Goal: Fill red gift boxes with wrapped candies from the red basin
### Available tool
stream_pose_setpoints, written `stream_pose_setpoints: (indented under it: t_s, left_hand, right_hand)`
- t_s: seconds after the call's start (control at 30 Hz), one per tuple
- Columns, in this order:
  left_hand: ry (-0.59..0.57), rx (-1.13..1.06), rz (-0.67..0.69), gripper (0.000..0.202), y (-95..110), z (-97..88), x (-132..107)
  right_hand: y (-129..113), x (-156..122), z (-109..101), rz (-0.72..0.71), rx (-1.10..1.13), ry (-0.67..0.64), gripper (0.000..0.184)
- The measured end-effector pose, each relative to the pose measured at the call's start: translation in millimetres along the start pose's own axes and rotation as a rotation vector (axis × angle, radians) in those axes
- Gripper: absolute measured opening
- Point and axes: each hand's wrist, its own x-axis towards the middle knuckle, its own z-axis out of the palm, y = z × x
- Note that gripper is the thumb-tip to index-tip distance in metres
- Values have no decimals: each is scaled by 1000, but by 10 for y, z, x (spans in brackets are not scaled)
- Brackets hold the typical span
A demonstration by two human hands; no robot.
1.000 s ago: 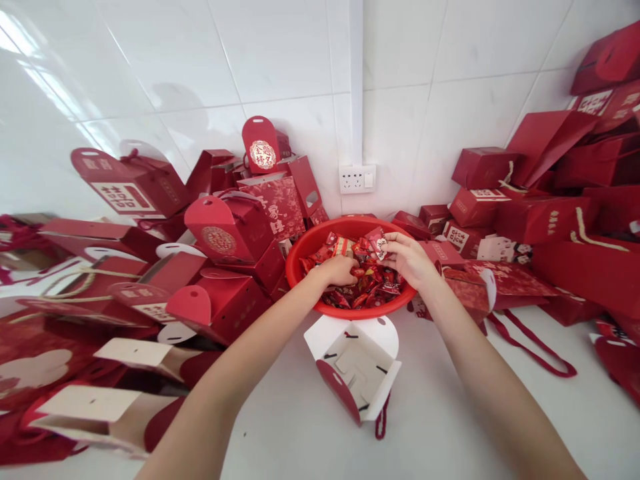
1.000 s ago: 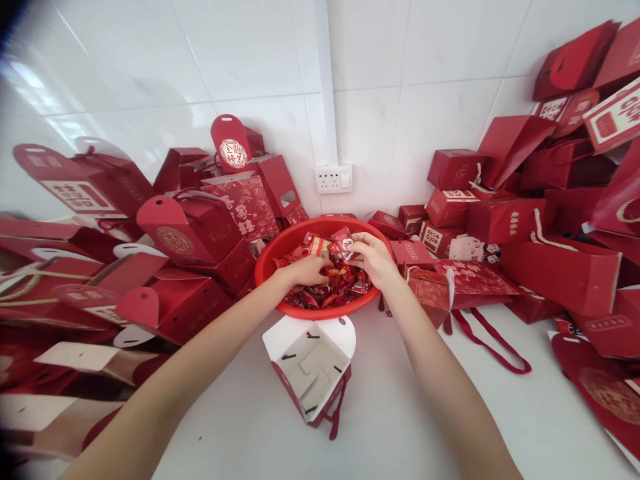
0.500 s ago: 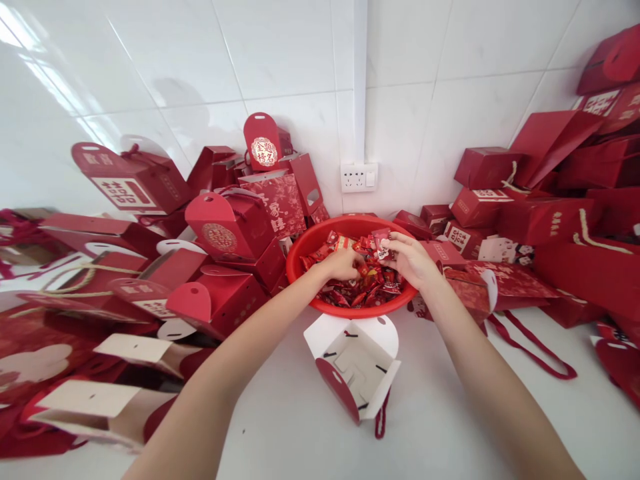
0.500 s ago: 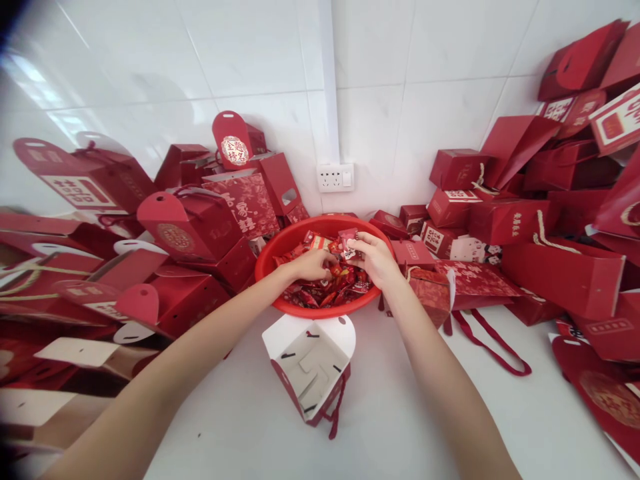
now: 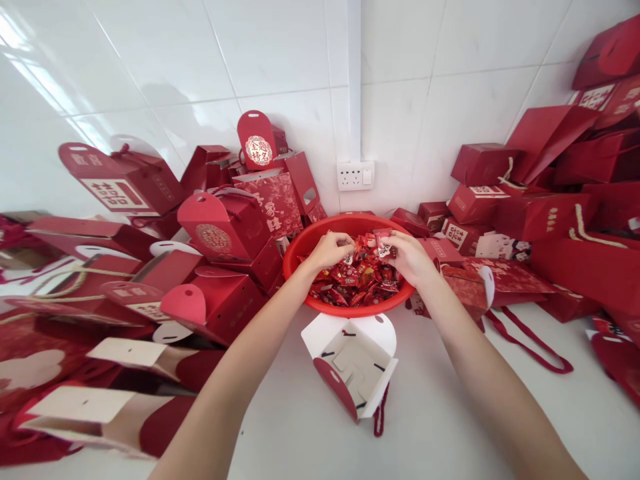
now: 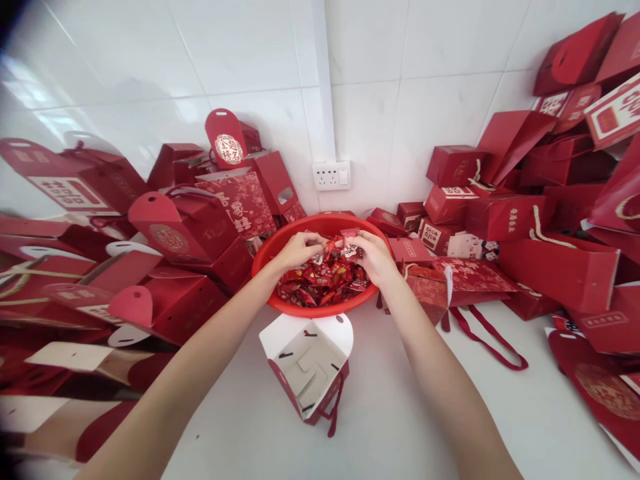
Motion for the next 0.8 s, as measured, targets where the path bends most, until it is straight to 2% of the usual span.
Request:
stream_pose_setpoints:
  t_s: [0.1, 0.23, 0.37, 0.47, 0.53, 0.63, 0.67, 0.73, 0.8]
  left_hand:
    - [-38, 110, -33, 21, -31, 1, -21]
    - [-144, 254, -64, 11, -67, -4, -44]
    - [-257, 337, -39, 24, -17, 10, -61]
    - [-375, 372, 1, 24, 60, 37, -82]
    - [-427, 411, 5, 35, 102, 61, -100]
    - [-470, 478, -23, 76, 144, 102, -118]
    - [-484, 497, -36, 84, 154, 118, -120]
    - [-514, 531, -62, 84, 176, 147, -118]
    - [-540, 561, -83, 70, 202, 172, -109]
  right_hand:
    - [6, 2, -6, -2, -9, -1, 22]
    - [8, -4, -9, 1, -22, -8, 21]
    - [3, -22, 11, -5, -25, -6, 19]
    - [-3, -34, 27, -8, -25, -3, 19]
    - [-6, -37, 31, -7, -29, -4, 20]
    - [-8, -35, 28, -2, -34, -9, 20]
    - [-7, -34, 26, -1, -35, -9, 21]
    - [-6, -32, 23, 1, -37, -9, 21]
    - [-4, -32, 22, 2, -41, -10, 21]
